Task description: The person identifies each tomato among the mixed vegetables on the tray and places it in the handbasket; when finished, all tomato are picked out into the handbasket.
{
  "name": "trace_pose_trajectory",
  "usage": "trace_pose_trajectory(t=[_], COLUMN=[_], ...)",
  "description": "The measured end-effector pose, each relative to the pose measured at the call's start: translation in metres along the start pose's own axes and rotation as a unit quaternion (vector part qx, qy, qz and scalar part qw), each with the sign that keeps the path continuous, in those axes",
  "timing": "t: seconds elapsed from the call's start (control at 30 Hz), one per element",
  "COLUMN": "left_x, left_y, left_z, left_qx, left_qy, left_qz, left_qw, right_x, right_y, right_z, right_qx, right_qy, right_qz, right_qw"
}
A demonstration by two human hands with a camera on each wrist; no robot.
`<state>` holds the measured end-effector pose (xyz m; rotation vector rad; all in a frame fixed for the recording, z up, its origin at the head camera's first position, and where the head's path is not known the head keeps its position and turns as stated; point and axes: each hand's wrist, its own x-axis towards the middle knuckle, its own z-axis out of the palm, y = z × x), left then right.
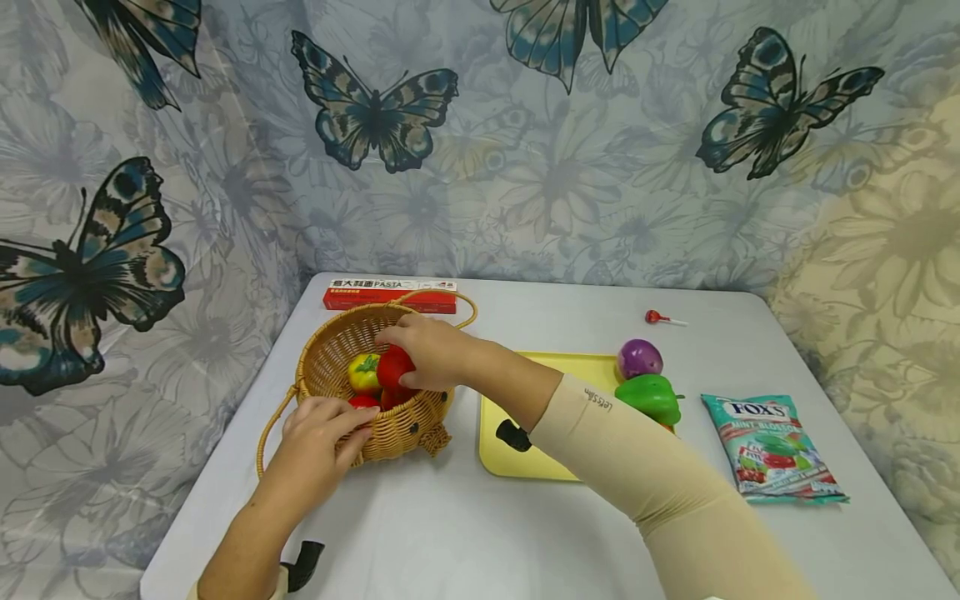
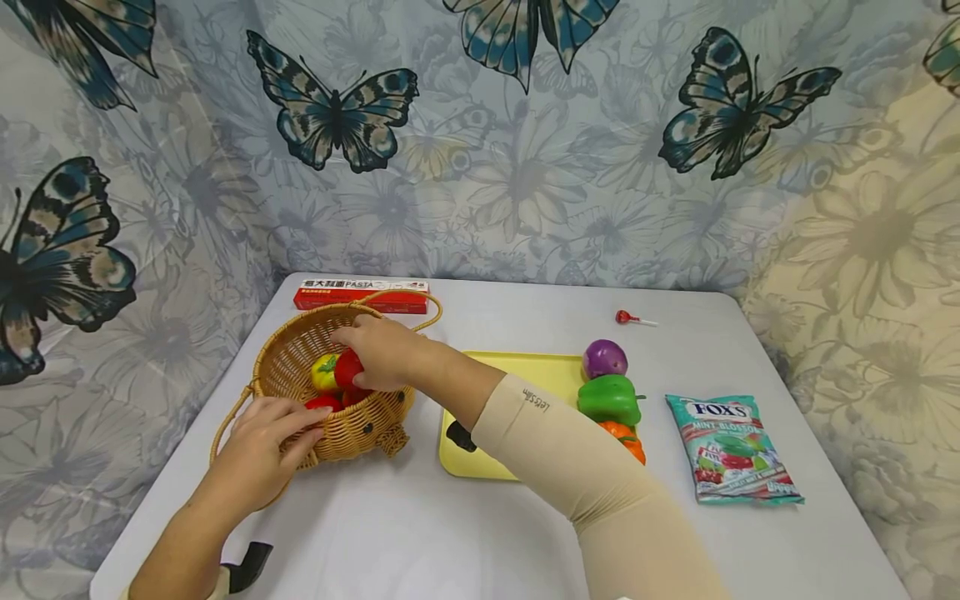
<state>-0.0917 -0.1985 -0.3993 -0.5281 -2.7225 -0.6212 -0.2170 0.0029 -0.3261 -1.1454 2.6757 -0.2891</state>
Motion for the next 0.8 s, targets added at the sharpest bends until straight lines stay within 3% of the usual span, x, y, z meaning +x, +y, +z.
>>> trace_pose_trajectory(t=[0.37,0.57,0.8], left_x=[0.004,0.004,0.009], left_y=[-0.002,-0.006,-0.006], left_z=[0.002,-0.004,-0.014], left_qx=[0.006,0.028,0.015], left_qy=[-0.005,-0.006,-0.074], left_qz=[0.012,0.031,0.004], left_qw=[0.9999,0.9991,0.9971], right_x=[-0.034,-0.060,-0.090], right_y=[0.023,0.049,0.073], right_z=[-0.004,-0.003,-0.006], right_qx=[0.016,0.020,0.008], right_qy=[0.061,0.087,0.108], right_qz=[0.009,0.065,0.152], right_qw=[0.9979,0.9938,0.9825])
